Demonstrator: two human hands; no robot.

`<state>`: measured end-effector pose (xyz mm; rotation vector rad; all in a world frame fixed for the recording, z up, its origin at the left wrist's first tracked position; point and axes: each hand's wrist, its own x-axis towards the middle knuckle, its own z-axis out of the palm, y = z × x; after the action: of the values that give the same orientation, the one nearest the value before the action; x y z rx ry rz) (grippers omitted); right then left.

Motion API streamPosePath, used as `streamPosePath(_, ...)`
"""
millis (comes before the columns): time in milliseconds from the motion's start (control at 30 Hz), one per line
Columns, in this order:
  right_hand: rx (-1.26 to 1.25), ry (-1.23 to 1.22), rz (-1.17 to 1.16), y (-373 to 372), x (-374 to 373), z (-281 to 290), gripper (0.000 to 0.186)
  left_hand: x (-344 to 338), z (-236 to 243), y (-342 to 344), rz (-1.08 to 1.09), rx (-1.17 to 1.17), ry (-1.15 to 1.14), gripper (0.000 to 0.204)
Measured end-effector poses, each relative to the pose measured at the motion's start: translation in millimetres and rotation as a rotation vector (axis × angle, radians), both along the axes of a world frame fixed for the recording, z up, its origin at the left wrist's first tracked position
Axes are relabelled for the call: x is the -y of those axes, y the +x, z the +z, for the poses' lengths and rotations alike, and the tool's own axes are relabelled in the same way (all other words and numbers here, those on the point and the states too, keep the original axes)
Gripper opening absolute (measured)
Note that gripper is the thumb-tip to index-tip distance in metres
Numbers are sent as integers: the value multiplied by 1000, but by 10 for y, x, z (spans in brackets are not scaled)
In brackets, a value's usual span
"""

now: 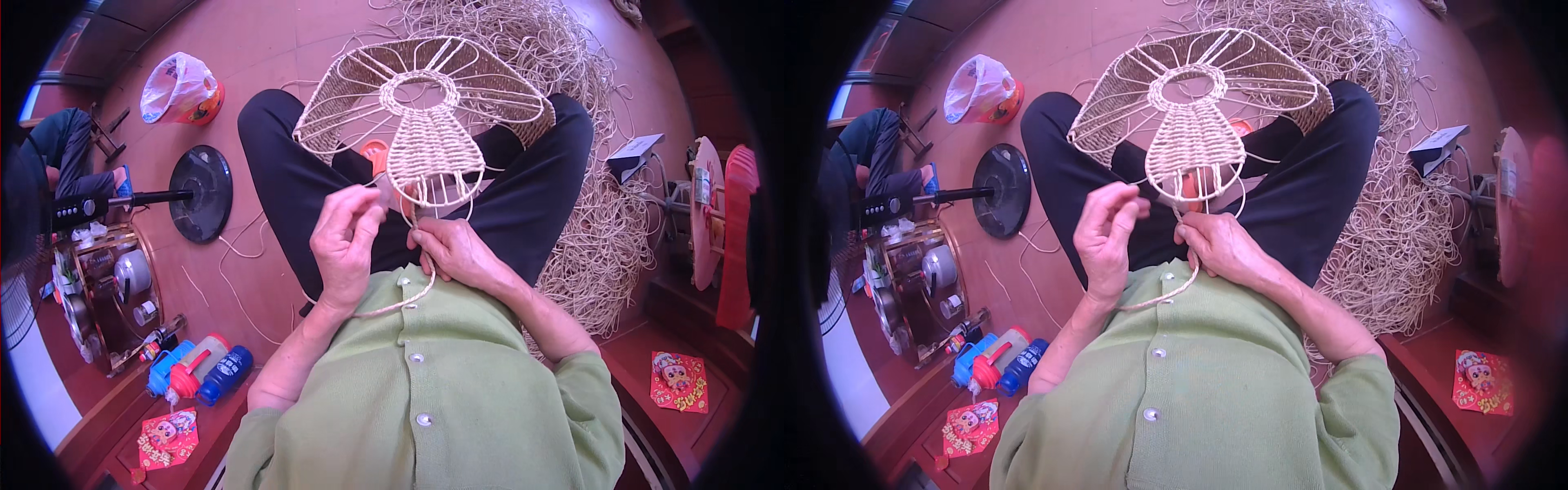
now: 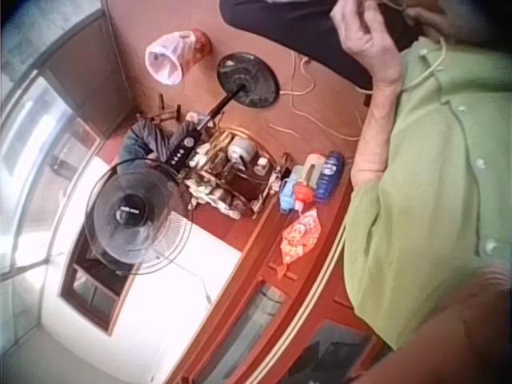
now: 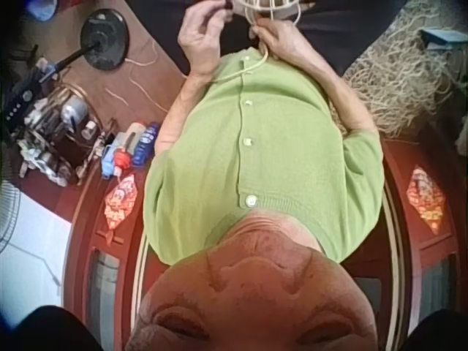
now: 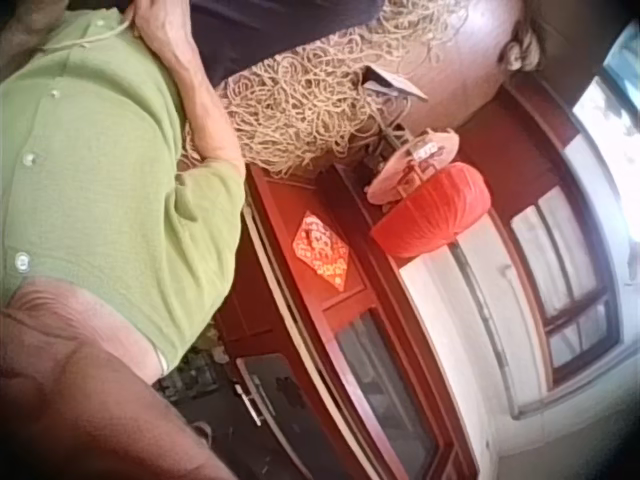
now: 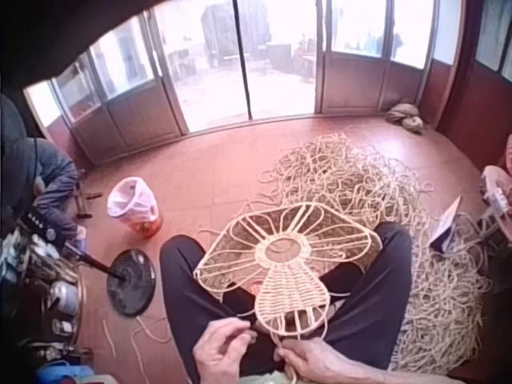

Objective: Weaving a decorative or functional object from straw or rattan strands.

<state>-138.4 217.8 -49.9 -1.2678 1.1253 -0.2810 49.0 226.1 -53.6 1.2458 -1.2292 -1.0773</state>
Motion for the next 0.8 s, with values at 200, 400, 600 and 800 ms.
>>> streamPosePath(200, 3, -144, -105, 23, -70, -30, 21, -52, -102, -129, -197, -405, 478, 22)
streamPosePath(400, -229, -666, 2, -23, -10, 127, 17, 114, -144, -178, -147, -616, 573, 16)
streamPosePath(600, -414, -1163, -149, -187, 192, 537, 28, 250, -43, -156, -258, -846, 649, 16)
streamPosePath(800, -247, -1158, -66, 77, 458, 432, 15, 244, -5, -62, -277, -793, 779, 24)
